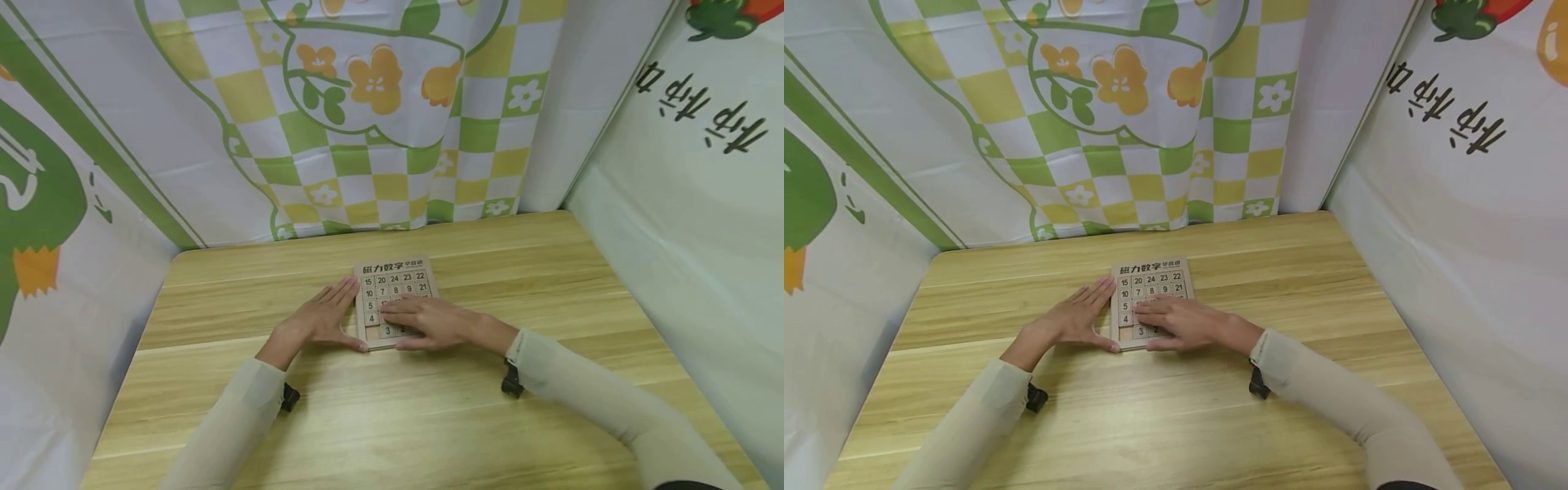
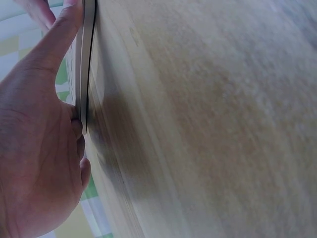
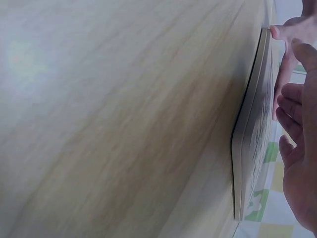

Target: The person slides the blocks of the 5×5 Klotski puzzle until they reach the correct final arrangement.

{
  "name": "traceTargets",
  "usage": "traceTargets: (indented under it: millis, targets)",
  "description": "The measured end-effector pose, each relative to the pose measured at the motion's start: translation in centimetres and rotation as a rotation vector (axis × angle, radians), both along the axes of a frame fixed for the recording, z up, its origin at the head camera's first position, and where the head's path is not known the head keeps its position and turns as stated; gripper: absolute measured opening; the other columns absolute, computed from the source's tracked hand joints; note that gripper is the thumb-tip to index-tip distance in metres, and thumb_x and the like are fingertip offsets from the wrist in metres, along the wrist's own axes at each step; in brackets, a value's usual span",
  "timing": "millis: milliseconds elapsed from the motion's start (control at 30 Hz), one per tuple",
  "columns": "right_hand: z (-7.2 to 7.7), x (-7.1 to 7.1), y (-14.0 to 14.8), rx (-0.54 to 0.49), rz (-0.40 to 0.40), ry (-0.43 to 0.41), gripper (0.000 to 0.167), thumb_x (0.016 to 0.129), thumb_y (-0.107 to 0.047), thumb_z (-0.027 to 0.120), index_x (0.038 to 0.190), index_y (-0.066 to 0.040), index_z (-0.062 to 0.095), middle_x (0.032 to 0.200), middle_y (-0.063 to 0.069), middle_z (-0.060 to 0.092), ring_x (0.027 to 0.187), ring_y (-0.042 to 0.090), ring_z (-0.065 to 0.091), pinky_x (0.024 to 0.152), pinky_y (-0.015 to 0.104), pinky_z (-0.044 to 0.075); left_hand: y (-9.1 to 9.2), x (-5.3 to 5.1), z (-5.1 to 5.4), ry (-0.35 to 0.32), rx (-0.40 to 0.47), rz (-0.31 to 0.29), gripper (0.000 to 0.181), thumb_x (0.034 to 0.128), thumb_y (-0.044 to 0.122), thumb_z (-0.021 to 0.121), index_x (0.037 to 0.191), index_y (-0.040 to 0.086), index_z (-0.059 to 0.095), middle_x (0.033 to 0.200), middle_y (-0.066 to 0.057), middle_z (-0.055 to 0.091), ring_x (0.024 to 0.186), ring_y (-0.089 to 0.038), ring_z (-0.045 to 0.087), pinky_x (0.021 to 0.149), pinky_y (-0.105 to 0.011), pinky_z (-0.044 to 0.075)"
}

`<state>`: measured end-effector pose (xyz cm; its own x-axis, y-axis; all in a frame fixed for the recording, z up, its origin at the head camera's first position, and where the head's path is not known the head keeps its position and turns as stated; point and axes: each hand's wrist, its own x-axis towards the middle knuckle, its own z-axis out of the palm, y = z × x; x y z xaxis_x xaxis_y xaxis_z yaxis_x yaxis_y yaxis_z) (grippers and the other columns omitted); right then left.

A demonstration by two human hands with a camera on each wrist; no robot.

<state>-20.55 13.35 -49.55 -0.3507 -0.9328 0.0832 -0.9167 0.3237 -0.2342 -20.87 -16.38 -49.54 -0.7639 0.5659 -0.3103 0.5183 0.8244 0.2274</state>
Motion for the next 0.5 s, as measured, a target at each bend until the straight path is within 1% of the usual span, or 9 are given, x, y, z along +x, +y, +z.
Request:
traceTargets:
  millis: [200, 400, 500]
  targets:
    - [0.4, 0.4, 1.2, 0.005, -0.019, -0.003, 0.068, 0.107, -0.048, 0.059, 0.154, 0.001, 0.052, 0.161, 0.018, 0.05, 0.15, 0.037, 0.046, 0.127, 0.055, 0.033, 0.0, 0.0, -0.2, -0.003, -0.008, 0.0, 0.14, 0.0804, 0.084, 0.069, 0.169, 0.003, -0.002, 0.178, -0.015, -0.004, 0.165, -0.029, -0.001, 0.135, -0.048, 0.005]
    - [0.4, 0.7, 2.5, -0.004, -0.025, 0.008, 0.07, 0.106, -0.048, 0.06, 0.155, 0.001, 0.05, 0.161, 0.018, 0.05, 0.149, 0.039, 0.046, 0.127, 0.056, 0.034, -0.1, -0.2, -0.4, -0.001, 0.002, -0.006, 0.141, 0.0796, 0.085, 0.068, 0.169, 0.002, -0.001, 0.178, -0.016, -0.004, 0.165, -0.031, 0.0, 0.135, -0.049, 0.006]
    - [0.5, 0.9, 3.2, -0.001, -0.04, 0.012, 0.071, 0.105, -0.048, 0.063, 0.155, 0.001, 0.05, 0.16, 0.017, 0.051, 0.149, 0.039, 0.046, 0.126, 0.055, 0.035, -0.3, -0.5, -1.0, -0.003, 0.016, -0.006, 0.143, 0.0773, 0.089, 0.066, 0.169, 0.003, -0.002, 0.178, -0.014, -0.006, 0.165, -0.029, -0.002, 0.135, -0.048, 0.004]
